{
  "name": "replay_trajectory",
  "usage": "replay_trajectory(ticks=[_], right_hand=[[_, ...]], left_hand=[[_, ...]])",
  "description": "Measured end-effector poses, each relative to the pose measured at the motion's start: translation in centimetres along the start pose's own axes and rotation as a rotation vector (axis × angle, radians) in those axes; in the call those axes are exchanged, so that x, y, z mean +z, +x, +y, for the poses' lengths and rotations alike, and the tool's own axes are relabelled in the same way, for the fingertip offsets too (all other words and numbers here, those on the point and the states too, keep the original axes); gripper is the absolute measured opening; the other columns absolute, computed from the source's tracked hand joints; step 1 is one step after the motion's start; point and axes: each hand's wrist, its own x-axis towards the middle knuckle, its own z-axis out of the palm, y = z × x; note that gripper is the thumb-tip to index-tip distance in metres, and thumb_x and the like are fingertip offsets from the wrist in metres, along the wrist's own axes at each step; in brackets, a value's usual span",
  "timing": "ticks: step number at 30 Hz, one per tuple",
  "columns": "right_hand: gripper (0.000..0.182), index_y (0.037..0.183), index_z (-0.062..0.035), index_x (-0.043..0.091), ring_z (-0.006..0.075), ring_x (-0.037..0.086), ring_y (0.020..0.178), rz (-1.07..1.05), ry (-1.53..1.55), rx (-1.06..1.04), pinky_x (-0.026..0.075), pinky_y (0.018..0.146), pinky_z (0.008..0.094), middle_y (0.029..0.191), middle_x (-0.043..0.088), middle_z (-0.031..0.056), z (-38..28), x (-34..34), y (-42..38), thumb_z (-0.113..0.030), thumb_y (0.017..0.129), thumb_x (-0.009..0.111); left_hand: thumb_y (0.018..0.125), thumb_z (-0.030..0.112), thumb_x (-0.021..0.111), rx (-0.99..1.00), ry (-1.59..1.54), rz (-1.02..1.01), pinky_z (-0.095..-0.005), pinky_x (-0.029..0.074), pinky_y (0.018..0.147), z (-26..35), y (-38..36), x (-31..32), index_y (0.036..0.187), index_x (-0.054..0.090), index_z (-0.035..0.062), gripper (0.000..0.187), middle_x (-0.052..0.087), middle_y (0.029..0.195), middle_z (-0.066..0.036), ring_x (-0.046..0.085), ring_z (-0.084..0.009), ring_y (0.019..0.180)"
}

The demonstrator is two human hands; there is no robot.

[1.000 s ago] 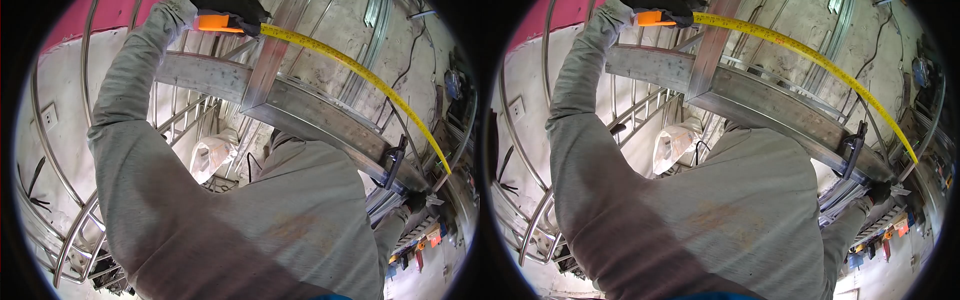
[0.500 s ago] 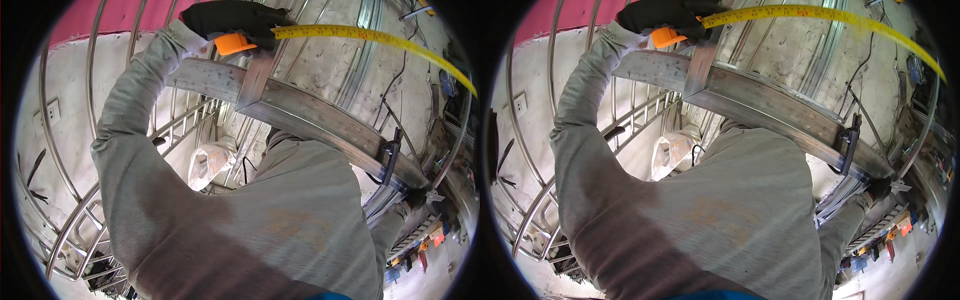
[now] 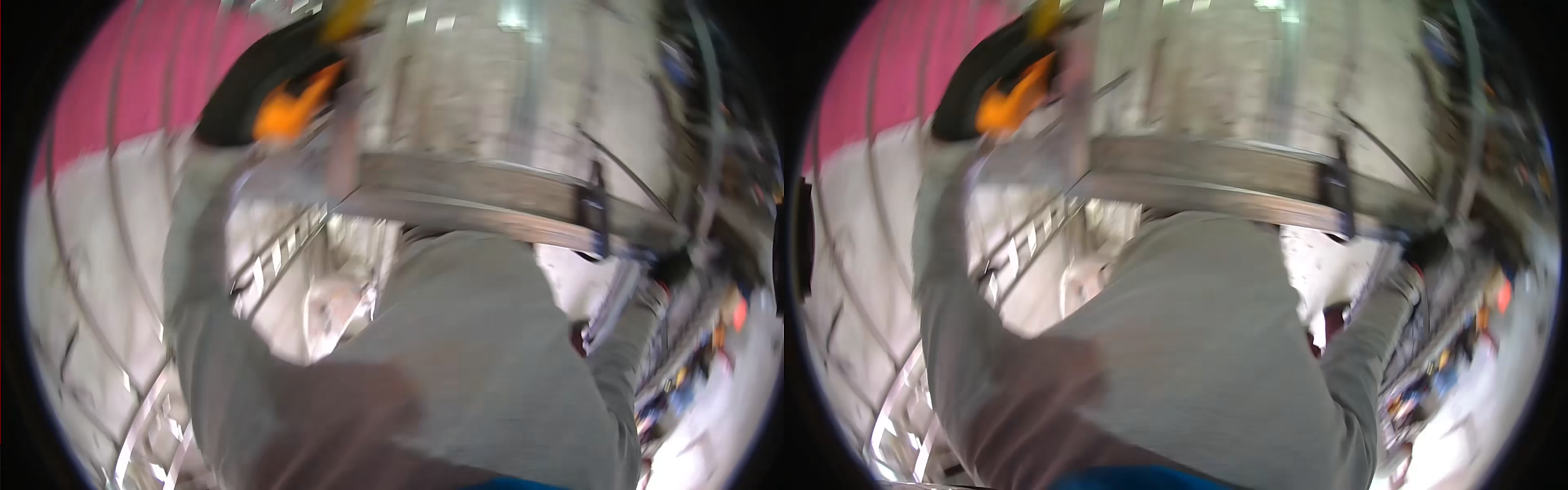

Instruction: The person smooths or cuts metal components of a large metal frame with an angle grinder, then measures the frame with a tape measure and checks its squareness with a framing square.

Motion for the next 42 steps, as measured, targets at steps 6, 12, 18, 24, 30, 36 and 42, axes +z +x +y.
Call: replay_trajectory(ticks=[6, 12, 18, 24, 30, 36, 42], right_hand=[[0.021, 0.098, -0.0069, 0.071, 0.0383, 0.071, 0.090, 0.228, 0.865, 0.753, 0.056, 0.082, 0.0460, 0.097, 0.072, 0.0182, -8.0, -12.0, 0.6, -0.023, 0.085, 0.073], [0.043, 0.123, -0.0080, 0.069, 0.0371, 0.071, 0.110, 0.211, 0.979, 0.720, 0.055, 0.092, 0.0467, 0.119, 0.074, 0.0185, -8.2, -19.7, 2.3, -0.031, 0.086, 0.072], [0.051, 0.149, 0.0052, 0.056, 0.0217, 0.061, 0.130, 0.254, 1.495, 0.474, 0.046, 0.112, 0.0350, 0.145, 0.064, 0.0160, -10.7, -31.0, 4.2, -0.002, 0.099, 0.064], [0.059, 0.153, 0.0077, 0.051, 0.0254, 0.052, 0.145, 0.077, 1.479, 0.099, 0.037, 0.124, 0.0389, 0.156, 0.057, 0.0172, -15.2, -39.6, 7.4, 0.002, 0.096, 0.064], [0.067, 0.154, 0.0040, 0.052, 0.0168, 0.062, 0.126, -0.064, 1.623, -0.353, 0.049, 0.105, 0.0307, 0.155, 0.059, 0.0140, -23.2, -47.5, 10.8, 0.003, 0.090, 0.069], [0.070, 0.153, -0.0008, 0.056, 0.0145, 0.068, 0.110, -0.049, 1.526, -0.626, 0.055, 0.084, 0.0275, 0.148, 0.065, 0.0131, -29.9, -51.3, 11.7, 0.004, 0.085, 0.073], [0.068, 0.150, -0.0052, 0.058, 0.0126, 0.069, 0.099, 0.057, 1.614, -0.792, 0.056, 0.078, 0.0295, 0.118, 0.075, 0.0084, -37.9, -55.2, 11.0, -0.001, 0.085, 0.078]], left_hand=[[0.112, 0.027, 0.046, -0.143, -0.557, 0.304, -0.0276, 0.049, 0.064, 3.6, 1.5, 2.9, 0.144, 0.055, -0.0079, 0.048, 0.062, 0.082, -0.007, 0.059, -0.0145, 0.070], [0.111, 0.035, 0.045, -0.167, -0.803, 0.309, -0.0319, 0.048, 0.065, 6.1, 0.7, 5.2, 0.158, 0.041, -0.0049, 0.062, 0.057, 0.088, -0.006, 0.055, -0.0165, 0.072], [0.109, 0.042, 0.045, -0.096, -1.056, 0.370, -0.0365, 0.048, 0.069, 9.2, -1.3, 5.9, 0.161, 0.037, -0.0017, 0.068, 0.057, 0.093, -0.007, 0.055, -0.0191, 0.076], [0.104, 0.057, 0.042, 0.127, -1.427, 0.267, -0.0471, 0.049, 0.076, 7.2, -4.6, 5.6, 0.166, 0.029, 0.0043, 0.082, 0.057, 0.104, -0.009, 0.057, -0.0255, 0.086], [0.109, 0.046, 0.045, 0.086, -1.351, 0.575, -0.0456, 0.057, 0.074, 3.2, -11.3, 5.5, 0.158, 0.044, 0.0002, 0.068, 0.067, 0.110, -0.013, 0.067, -0.0279, 0.087], [0.110, 0.042, 0.048, -0.009, -1.062, 0.937, -0.0417, 0.058, 0.063, 1.9, -16.1, 8.7, 0.153, 0.050, -0.0022, 0.061, 0.073, 0.112, -0.018, 0.070, -0.0285, 0.074], [0.110, 0.048, 0.052, 0.069, -0.903, 0.764, -0.0353, 0.055, 0.071, 4.9, -12.7, 5.1, 0.144, 0.061, 0.0047, 0.056, 0.073, 0.110, -0.013, 0.066, -0.0190, 0.078]])
